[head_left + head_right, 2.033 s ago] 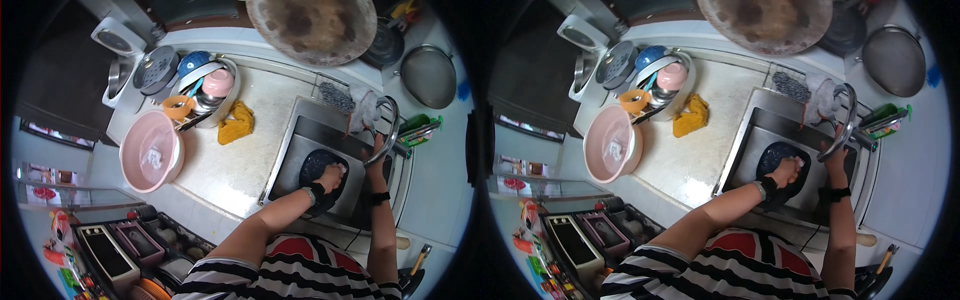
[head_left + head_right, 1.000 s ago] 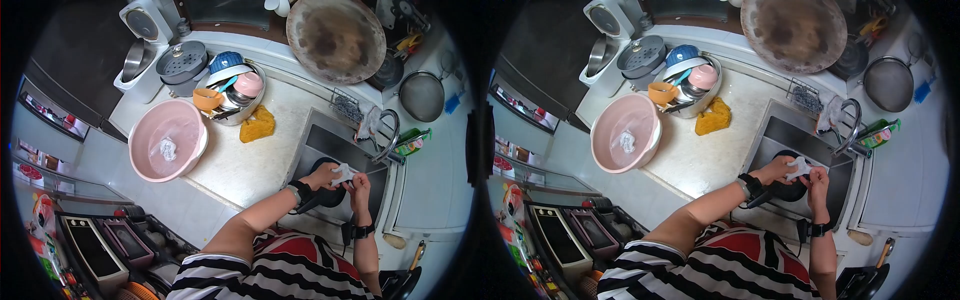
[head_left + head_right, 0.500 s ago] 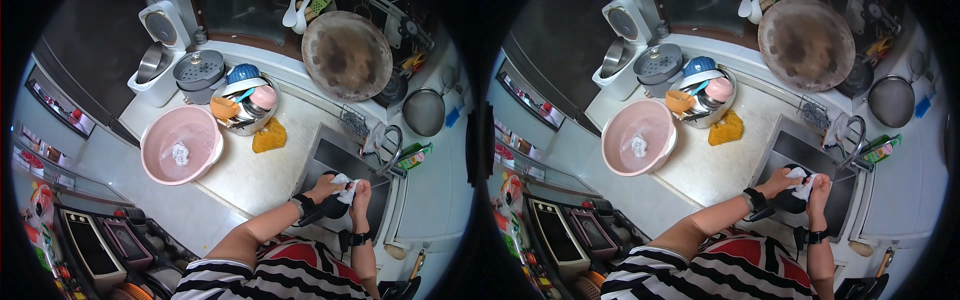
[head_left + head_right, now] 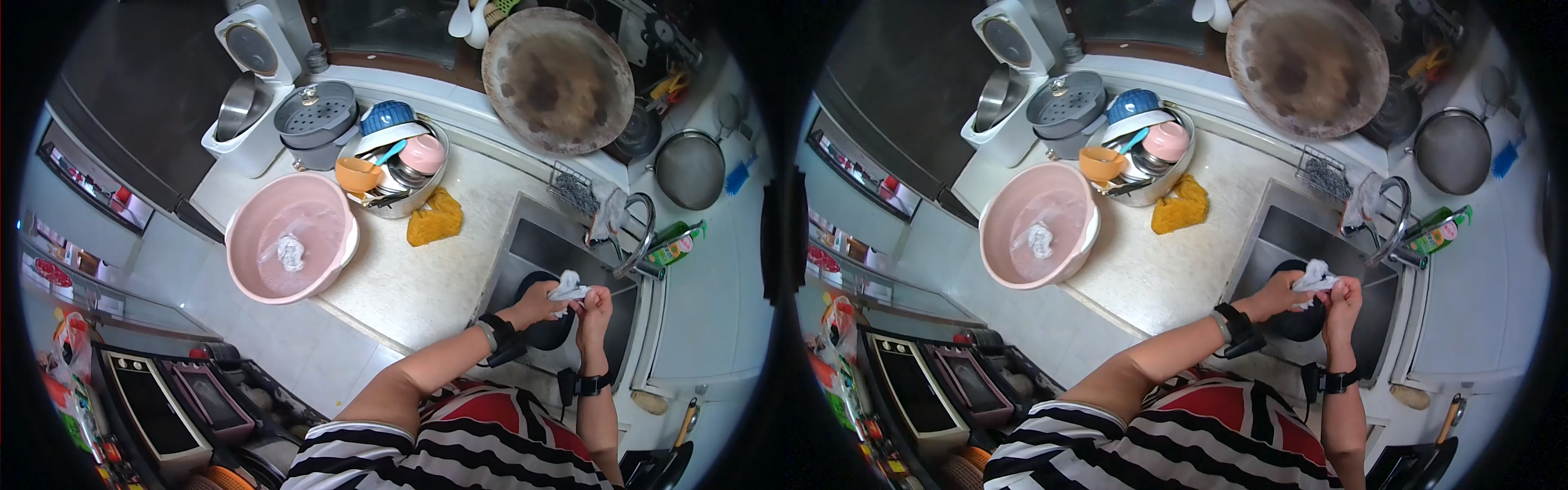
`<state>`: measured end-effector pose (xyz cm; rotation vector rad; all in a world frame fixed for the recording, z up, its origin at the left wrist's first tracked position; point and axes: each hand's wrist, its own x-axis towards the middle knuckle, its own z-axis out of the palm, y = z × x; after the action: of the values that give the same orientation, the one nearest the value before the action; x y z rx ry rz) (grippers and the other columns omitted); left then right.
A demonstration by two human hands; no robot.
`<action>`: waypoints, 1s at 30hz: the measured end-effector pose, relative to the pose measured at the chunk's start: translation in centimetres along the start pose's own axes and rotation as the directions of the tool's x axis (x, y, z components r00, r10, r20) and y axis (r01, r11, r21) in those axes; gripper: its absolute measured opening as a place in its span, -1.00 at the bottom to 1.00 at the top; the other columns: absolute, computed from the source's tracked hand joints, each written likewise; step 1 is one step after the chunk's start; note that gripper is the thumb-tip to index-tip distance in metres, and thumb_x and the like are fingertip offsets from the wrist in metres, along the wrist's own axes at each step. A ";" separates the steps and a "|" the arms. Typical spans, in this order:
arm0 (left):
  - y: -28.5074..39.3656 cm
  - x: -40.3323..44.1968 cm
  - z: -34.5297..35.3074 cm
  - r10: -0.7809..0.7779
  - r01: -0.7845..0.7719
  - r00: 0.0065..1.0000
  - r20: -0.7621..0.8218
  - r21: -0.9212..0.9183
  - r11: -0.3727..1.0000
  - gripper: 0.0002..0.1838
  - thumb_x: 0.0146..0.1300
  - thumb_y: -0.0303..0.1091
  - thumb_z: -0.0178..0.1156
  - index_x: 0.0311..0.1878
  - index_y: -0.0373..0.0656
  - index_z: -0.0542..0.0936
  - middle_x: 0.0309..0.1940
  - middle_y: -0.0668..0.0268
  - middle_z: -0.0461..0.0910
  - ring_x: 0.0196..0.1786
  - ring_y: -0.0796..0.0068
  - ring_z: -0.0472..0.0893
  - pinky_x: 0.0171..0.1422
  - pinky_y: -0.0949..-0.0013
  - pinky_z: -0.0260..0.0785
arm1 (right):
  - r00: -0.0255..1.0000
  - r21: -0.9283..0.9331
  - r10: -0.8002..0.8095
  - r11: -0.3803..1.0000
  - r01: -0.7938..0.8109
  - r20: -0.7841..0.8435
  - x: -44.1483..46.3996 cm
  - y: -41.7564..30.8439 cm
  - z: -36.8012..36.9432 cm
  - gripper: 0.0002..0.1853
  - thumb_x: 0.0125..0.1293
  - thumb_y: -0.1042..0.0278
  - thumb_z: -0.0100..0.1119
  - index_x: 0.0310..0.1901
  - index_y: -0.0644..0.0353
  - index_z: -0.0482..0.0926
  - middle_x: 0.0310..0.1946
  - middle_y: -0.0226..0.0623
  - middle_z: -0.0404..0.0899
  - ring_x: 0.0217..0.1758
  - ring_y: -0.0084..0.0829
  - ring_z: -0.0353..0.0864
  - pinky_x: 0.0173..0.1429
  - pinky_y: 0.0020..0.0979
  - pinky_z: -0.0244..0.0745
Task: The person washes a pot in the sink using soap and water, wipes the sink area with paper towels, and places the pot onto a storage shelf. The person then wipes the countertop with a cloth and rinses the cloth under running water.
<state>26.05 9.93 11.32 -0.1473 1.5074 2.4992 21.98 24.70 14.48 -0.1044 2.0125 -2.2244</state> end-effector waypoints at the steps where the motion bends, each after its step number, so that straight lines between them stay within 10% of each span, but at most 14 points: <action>1: 0.6 -0.1 -0.2 -0.008 0.005 0.999 0.037 0.063 0.998 -0.70 0.22 -0.36 0.24 0.02 -0.15 0.54 -0.18 0.43 0.56 -0.21 0.66 0.53 -0.24 0.56 0.46 | 0.998 0.069 0.003 0.998 0.001 -0.059 -0.2 -0.3 0.0 -0.85 0.40 0.24 0.06 -0.20 0.13 0.40 -0.40 -0.45 0.47 -0.42 -0.63 0.48 -0.39 -0.60 0.47; 7: 1.6 -0.9 0.0 -0.184 0.164 0.980 0.080 0.208 0.964 -0.75 0.25 -0.20 0.22 -0.12 -0.14 0.58 -0.40 0.47 0.55 -0.35 0.70 0.50 -0.41 0.59 0.28 | 0.996 -0.047 0.068 0.996 -0.071 -0.060 0.2 1.7 -1.5 -0.92 0.40 0.32 0.02 -0.21 0.11 0.40 -0.44 -0.47 0.43 -0.46 -0.67 0.41 -0.42 -0.60 0.39; 9: 0.7 -1.2 -0.7 0.035 -0.019 0.999 -0.027 0.455 0.890 -0.71 0.26 -0.15 0.20 -0.17 -0.21 0.59 -0.45 0.38 0.58 -0.46 0.59 0.51 -0.41 0.51 0.32 | 0.989 -0.246 0.126 0.964 -0.103 0.079 -0.3 0.7 -1.1 -0.91 0.38 0.33 0.06 -0.18 0.12 0.44 -0.46 -0.52 0.43 -0.45 -0.72 0.39 -0.40 -0.62 0.36; 11: -0.9 -1.8 -2.4 0.495 -0.262 0.868 -0.048 0.802 0.537 -0.67 0.26 -0.12 0.20 -0.22 -0.26 0.61 -0.45 0.22 0.60 -0.43 0.37 0.54 -0.30 0.38 0.37 | 0.963 -0.359 0.214 0.922 -0.143 0.166 -0.8 0.0 -0.7 -0.90 0.36 0.34 0.09 -0.16 0.12 0.47 -0.47 -0.56 0.44 -0.44 -0.76 0.38 -0.39 -0.63 0.35; 13: 3.7 -6.1 -3.3 0.089 0.064 0.960 -0.266 0.517 0.854 -0.67 0.24 -0.12 0.21 -0.22 -0.25 0.64 -0.33 0.08 0.61 -0.29 0.16 0.54 -0.11 0.22 0.37 | 0.954 -0.458 0.206 0.885 -0.085 0.220 -1.3 -0.4 -1.1 -0.87 0.36 0.33 0.10 -0.14 0.16 0.50 -0.48 -0.59 0.43 -0.45 -0.77 0.36 -0.36 -0.66 0.32; 17: 2.0 -12.4 -11.9 0.573 0.070 0.782 -0.246 0.948 0.310 -0.72 0.13 -0.20 0.28 -0.28 -0.26 0.64 -0.37 0.01 0.57 -0.34 0.07 0.51 -0.17 0.19 0.40 | 0.925 -0.584 0.219 0.812 0.005 0.311 -2.0 0.5 -3.3 -0.86 0.35 0.34 0.09 -0.14 0.19 0.52 -0.45 -0.49 0.49 -0.39 -0.67 0.46 -0.31 -0.59 0.38; 23: 1.8 -20.7 -14.3 0.277 0.431 0.815 -0.509 0.852 0.298 -0.81 0.04 -0.42 0.25 -0.28 -0.30 0.55 -0.42 -0.05 0.55 -0.31 -0.08 0.56 -0.18 0.07 0.42 | 0.904 -0.640 0.167 0.756 0.138 0.393 -2.9 0.9 -3.6 -0.87 0.29 0.45 0.11 -0.16 0.23 0.55 -0.39 -0.26 0.60 -0.31 -0.44 0.58 -0.18 -0.44 0.44; 30: 1.1 -14.5 -13.3 0.283 0.330 0.842 -0.459 0.854 0.402 -0.70 0.08 -0.49 0.17 -0.08 -0.29 0.47 -0.33 -0.10 0.58 -0.23 -0.10 0.58 -0.13 0.05 0.45 | 0.853 -0.575 0.159 0.796 0.188 0.498 -2.7 -0.4 -1.1 -0.87 0.26 0.46 0.12 -0.17 0.24 0.56 -0.34 -0.22 0.59 -0.31 -0.43 0.57 -0.19 -0.45 0.43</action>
<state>39.50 -4.25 8.83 -0.7176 2.8567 1.1900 24.44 26.21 14.92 -0.7154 2.2690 -1.2364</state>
